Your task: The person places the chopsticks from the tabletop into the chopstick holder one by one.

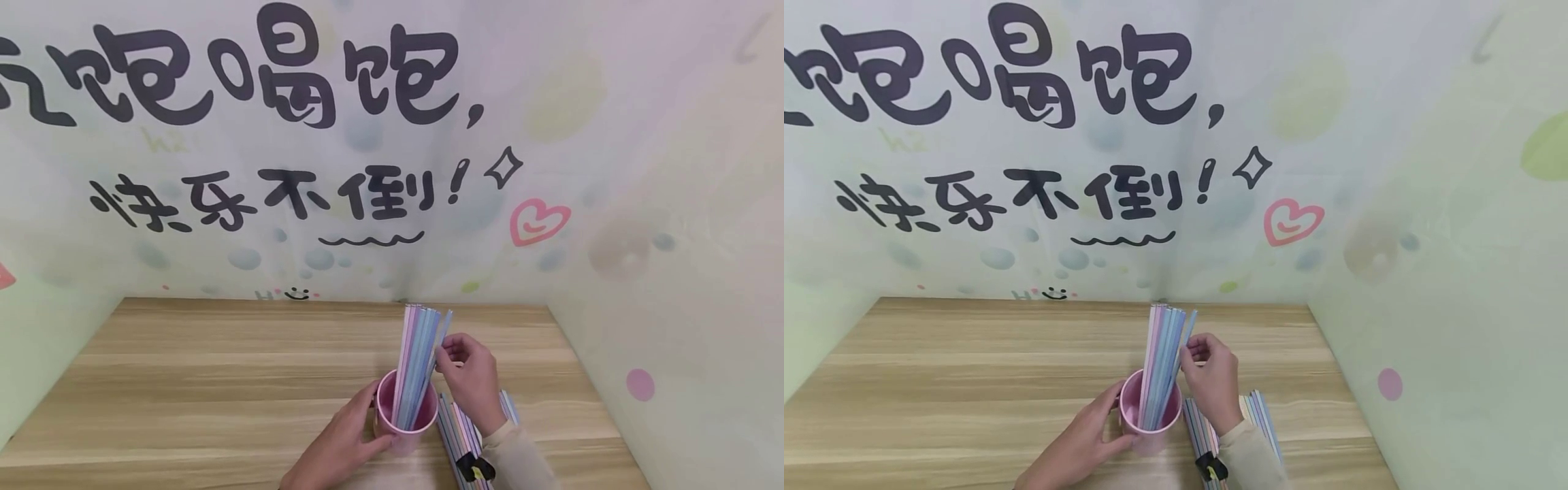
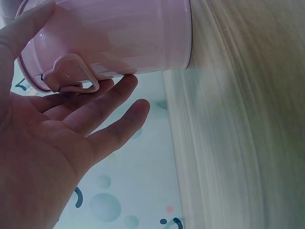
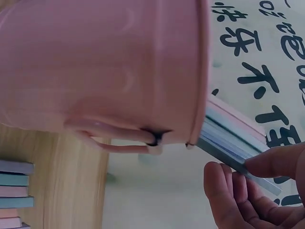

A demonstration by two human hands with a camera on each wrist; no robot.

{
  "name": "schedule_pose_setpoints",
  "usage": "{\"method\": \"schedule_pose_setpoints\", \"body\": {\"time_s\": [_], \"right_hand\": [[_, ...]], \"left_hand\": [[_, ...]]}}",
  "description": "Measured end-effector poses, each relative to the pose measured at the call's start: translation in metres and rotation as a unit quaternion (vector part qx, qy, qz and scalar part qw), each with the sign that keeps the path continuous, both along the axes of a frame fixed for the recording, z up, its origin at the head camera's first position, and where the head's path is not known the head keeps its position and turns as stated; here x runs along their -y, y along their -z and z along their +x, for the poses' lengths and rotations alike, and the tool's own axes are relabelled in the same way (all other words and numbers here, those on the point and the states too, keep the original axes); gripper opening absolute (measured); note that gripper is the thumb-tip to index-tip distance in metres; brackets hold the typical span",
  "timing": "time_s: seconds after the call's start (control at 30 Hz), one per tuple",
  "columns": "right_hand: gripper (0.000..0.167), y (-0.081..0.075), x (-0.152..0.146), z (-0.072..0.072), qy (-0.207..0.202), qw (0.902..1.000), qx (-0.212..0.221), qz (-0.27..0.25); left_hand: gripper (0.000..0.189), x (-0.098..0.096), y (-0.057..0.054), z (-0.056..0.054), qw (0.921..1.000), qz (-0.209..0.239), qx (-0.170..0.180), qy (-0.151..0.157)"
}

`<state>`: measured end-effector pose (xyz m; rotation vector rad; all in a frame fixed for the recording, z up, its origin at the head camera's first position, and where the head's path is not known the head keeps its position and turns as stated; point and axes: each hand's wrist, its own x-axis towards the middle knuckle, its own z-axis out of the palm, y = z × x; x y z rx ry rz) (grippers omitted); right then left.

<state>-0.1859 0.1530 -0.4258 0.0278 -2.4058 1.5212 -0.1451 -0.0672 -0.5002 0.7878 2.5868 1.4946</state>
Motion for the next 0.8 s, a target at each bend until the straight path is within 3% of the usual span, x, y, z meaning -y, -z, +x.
{"method": "schedule_pose_setpoints", "body": {"time_s": [0.23,0.4,0.8], "right_hand": [[0.004,0.002,-0.004,0.002,-0.004,0.9999,-0.008,0.013],[0.009,0.003,-0.02,0.006,0.019,0.9997,-0.012,0.006],[0.009,0.035,-0.07,0.019,0.053,0.9883,0.09,0.111]], "left_hand": [[0.085,-0.001,0.0,0.001,1.0,-0.001,-0.007,0.0],[0.085,-0.001,-0.002,0.001,1.0,-0.003,-0.004,-0.002],[0.084,-0.002,-0.002,0.001,1.0,-0.004,0.001,-0.005]]}}
